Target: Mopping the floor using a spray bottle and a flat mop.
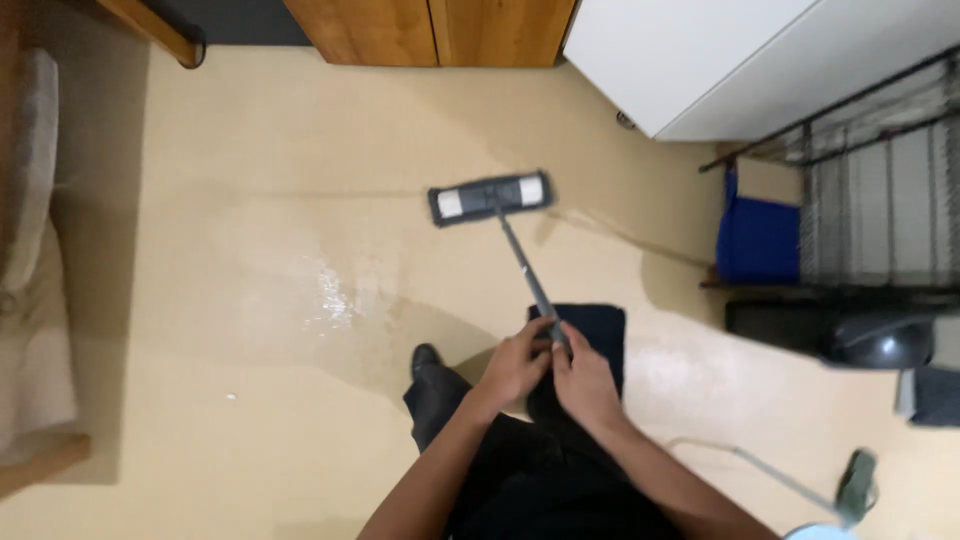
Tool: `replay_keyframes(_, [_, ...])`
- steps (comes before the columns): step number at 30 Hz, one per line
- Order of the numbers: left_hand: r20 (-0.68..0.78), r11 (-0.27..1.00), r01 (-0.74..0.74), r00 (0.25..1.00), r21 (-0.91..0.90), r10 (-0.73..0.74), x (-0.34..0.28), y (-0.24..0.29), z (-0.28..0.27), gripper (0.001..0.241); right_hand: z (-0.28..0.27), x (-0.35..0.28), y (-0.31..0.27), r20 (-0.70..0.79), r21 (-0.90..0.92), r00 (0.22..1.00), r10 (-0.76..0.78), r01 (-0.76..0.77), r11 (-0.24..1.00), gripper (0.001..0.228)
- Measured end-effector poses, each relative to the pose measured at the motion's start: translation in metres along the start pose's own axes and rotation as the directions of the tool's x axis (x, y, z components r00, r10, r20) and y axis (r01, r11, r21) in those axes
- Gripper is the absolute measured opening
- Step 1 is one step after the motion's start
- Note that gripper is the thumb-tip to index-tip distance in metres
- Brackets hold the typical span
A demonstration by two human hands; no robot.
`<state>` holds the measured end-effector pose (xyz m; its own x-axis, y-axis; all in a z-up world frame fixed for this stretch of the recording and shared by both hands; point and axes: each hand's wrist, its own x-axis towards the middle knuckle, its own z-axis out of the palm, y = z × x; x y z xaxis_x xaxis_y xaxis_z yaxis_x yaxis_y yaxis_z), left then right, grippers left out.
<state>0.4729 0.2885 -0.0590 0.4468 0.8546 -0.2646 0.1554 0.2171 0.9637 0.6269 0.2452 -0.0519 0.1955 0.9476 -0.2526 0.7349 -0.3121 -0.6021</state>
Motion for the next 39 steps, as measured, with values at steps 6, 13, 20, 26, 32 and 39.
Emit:
replay_keyframes(6, [0.138,0.9,-0.044,0.99,0.434,-0.019,0.006,-0.012,-0.099,0.052,0.076,0.009,-0.061,0.146,-0.006,0.988,0.054,-0.054,0.999,0.059])
replay_keyframes(13, [0.373,0.42,-0.265,0.906,0.868,-0.201,-0.006,-0.113,-0.12,0.068,0.126,-0.027,-0.135,0.5,0.138,0.616,0.609,-0.751,0.646,0.061])
replay_keyframes(20, [0.396,0.768,-0.199,0.915,0.608,-0.076,-0.019,-0.104,-0.103,0.069,0.121,-0.045,-0.089,0.125,0.087,0.873,0.472,-0.483,0.871,0.06])
replay_keyframes(26, [0.395,0.75,-0.204,0.915,0.63,-0.083,0.03,-0.102,-0.104,0.069,0.132,-0.01,-0.053,0.013,0.126,0.958,0.285,-0.285,0.95,0.053])
replay_keyframes(32, [0.412,0.619,-0.203,0.886,0.758,-0.214,0.083,-0.128,-0.083,0.074,0.132,0.036,-0.038,0.043,0.11,0.962,0.269,-0.272,0.956,0.055])
replay_keyframes(39, [0.301,0.458,-0.149,0.912,0.876,-0.279,0.113,-0.123,-0.083,0.068,0.115,0.08,-0.049,0.2,0.009,0.896,0.396,-0.406,0.914,0.06])
